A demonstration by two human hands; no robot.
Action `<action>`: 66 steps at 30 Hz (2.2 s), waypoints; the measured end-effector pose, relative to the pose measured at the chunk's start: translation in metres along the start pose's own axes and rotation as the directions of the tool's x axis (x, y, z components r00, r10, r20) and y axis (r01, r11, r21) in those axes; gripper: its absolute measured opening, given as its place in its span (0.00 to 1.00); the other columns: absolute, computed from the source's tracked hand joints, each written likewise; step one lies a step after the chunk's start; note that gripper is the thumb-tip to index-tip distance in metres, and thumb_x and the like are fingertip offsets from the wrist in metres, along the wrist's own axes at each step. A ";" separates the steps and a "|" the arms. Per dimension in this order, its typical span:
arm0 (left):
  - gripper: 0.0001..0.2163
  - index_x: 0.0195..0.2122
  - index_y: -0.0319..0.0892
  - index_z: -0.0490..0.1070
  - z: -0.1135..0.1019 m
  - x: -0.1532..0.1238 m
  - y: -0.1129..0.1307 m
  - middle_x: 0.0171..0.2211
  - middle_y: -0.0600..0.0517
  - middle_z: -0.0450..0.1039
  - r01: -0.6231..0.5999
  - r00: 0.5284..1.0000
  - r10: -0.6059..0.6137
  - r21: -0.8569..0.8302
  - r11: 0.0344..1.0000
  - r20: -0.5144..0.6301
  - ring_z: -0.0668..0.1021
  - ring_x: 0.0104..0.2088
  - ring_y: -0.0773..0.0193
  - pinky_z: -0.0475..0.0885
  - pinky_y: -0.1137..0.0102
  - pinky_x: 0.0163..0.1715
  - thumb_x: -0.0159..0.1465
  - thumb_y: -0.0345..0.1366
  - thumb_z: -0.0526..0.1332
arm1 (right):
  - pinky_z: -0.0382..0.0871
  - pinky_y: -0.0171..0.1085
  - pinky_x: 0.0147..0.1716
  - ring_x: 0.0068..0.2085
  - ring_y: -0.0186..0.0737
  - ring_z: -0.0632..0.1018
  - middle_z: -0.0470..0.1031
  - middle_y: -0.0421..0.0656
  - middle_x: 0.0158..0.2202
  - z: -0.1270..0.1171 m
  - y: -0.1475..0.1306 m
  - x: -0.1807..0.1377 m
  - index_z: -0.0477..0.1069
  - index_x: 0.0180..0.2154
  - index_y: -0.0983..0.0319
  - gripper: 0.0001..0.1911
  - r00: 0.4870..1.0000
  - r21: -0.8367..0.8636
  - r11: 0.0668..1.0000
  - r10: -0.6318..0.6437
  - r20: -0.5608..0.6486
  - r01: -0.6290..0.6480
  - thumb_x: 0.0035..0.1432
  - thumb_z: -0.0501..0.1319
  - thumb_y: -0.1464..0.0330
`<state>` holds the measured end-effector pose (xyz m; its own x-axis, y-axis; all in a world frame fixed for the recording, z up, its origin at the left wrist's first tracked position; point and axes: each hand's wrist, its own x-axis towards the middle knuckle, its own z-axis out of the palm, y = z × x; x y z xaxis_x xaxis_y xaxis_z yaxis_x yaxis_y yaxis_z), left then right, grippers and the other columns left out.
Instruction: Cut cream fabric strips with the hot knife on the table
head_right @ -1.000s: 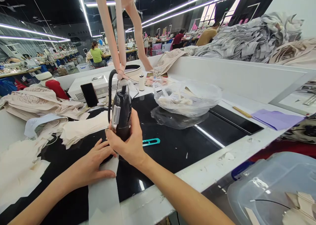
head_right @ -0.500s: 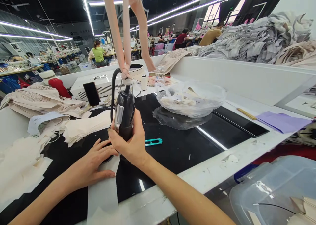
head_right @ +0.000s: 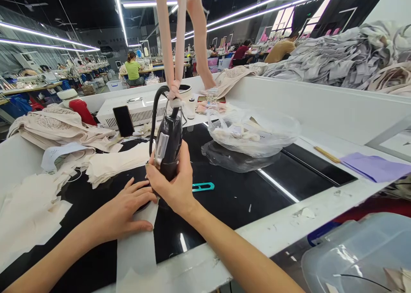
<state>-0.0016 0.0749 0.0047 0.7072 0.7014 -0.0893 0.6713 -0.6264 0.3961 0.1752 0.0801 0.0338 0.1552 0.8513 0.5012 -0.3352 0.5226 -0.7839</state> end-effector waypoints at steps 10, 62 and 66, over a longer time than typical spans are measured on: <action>0.22 0.55 0.51 0.69 0.000 0.001 -0.001 0.64 0.50 0.69 -0.003 1.000 0.003 0.006 1.000 0.006 0.62 0.70 0.43 0.42 0.32 0.68 0.62 0.43 0.73 | 0.74 0.37 0.27 0.27 0.34 0.74 0.71 0.36 0.35 0.001 0.001 -0.002 0.64 0.48 0.55 0.19 1.000 -0.055 0.999 0.002 0.017 -0.001 0.56 0.66 0.67; 0.30 0.62 0.43 0.65 0.011 -0.015 0.007 0.64 0.41 0.67 -0.065 0.975 0.106 0.205 0.977 -0.198 0.69 0.64 0.42 0.63 0.35 0.64 0.61 0.38 0.74 | 0.74 0.37 0.27 0.27 0.34 0.74 0.72 0.35 0.33 0.004 -0.009 -0.021 0.63 0.48 0.54 0.21 0.993 0.065 0.998 -0.002 0.120 -0.006 0.57 0.70 0.67; 0.10 0.49 0.40 0.70 0.034 -0.041 0.028 0.43 0.46 0.76 0.020 0.922 0.101 0.307 0.952 -0.373 0.81 0.42 0.54 0.82 0.58 0.42 0.68 0.32 0.65 | 0.71 0.35 0.25 0.25 0.33 0.72 0.70 0.34 0.31 0.004 -0.013 -0.021 0.62 0.46 0.54 0.20 0.990 0.085 0.996 0.021 0.140 -0.034 0.56 0.68 0.71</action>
<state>-0.0038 0.0172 -0.0116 0.6371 0.7105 0.2988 0.7210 -0.6864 0.0946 0.1723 0.0556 0.0349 0.0162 0.8474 0.5307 -0.4179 0.4879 -0.7663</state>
